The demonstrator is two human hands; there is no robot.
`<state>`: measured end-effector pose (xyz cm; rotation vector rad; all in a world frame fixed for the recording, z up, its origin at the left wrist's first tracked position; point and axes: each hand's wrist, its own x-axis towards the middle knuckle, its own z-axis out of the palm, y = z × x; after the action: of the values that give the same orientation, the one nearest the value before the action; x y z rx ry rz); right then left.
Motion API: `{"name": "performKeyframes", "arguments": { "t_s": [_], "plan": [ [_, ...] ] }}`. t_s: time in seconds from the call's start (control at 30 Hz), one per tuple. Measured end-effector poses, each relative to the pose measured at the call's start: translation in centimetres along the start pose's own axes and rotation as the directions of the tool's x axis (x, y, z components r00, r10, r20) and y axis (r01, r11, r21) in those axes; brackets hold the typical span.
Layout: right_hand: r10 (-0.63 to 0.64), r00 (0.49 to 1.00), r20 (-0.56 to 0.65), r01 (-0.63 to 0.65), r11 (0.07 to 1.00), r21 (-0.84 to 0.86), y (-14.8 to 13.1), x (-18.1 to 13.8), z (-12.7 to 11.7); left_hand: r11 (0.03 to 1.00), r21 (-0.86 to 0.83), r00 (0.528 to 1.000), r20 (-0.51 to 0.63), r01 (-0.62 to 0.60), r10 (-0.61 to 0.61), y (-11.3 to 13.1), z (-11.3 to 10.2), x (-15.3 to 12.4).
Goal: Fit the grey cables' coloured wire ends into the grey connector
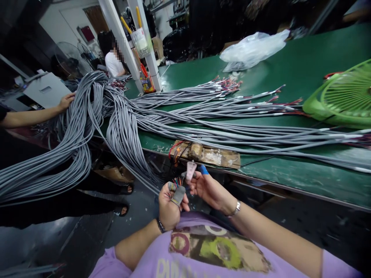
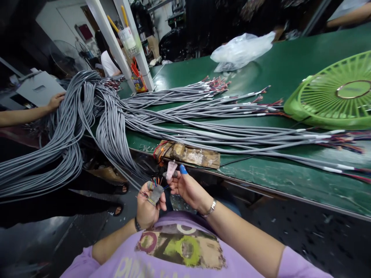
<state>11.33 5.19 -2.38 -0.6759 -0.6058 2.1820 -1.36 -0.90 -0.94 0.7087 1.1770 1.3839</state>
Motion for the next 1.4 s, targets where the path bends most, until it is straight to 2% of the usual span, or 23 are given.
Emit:
{"name": "performKeyframes", "arguments": {
  "t_s": [0.07,0.17,0.23,0.37,0.47,0.6,0.73,0.87,1.0,1.07,1.4],
  "plan": [
    [-0.001,0.999,0.047,0.006,0.996,-0.088,0.3,-0.9,-0.1,0.998,0.043,0.998,-0.027,-0.053,0.054,-0.1,-0.3,0.0],
    [-0.071,0.997,0.041,0.079,0.961,-0.266,0.6,-1.7,0.1,0.989,0.131,0.997,-0.003,-0.075,0.076,-0.2,-0.5,0.0],
    [-0.112,0.993,0.037,0.118,0.926,-0.358,0.7,-1.9,0.3,0.981,0.185,0.997,0.041,-0.065,0.058,-0.1,-0.4,-0.2],
    [-0.119,0.993,0.016,0.116,0.911,-0.396,0.8,-1.8,0.4,0.970,0.242,0.989,0.146,-0.023,-0.013,0.2,-0.4,-0.4],
    [-0.119,0.992,-0.030,0.096,0.902,-0.422,0.9,-1.6,0.5,0.976,0.218,0.989,0.146,-0.002,-0.031,-0.1,-0.5,-0.5],
    [-0.108,0.994,-0.016,0.089,0.888,-0.451,1.1,-1.6,0.3,0.999,0.032,0.999,0.050,0.011,-0.012,-0.1,-0.4,-0.2],
    [-0.090,0.996,0.021,0.092,0.930,-0.357,0.9,-1.4,-0.4,0.995,-0.093,1.000,-0.016,-0.022,0.020,1.1,0.1,0.4],
    [-0.107,0.990,-0.095,0.092,0.985,-0.149,-0.4,-0.4,-0.9,0.991,-0.115,0.997,-0.049,-0.062,0.057,2.0,0.9,1.1],
    [-0.070,0.996,-0.057,0.060,0.985,-0.161,-1.9,0.7,0.2,0.994,-0.080,0.997,-0.015,-0.073,0.072,1.7,1.6,1.5],
    [-0.086,0.993,-0.083,0.070,0.982,-0.177,-2.2,1.0,0.9,0.995,-0.057,0.997,-0.002,-0.077,0.077,1.2,1.8,1.4],
    [-0.136,0.988,-0.068,0.133,0.990,-0.047,-1.0,1.7,0.8,0.997,0.034,0.997,0.020,-0.071,0.070,-0.2,1.0,1.1]
  ]
}}
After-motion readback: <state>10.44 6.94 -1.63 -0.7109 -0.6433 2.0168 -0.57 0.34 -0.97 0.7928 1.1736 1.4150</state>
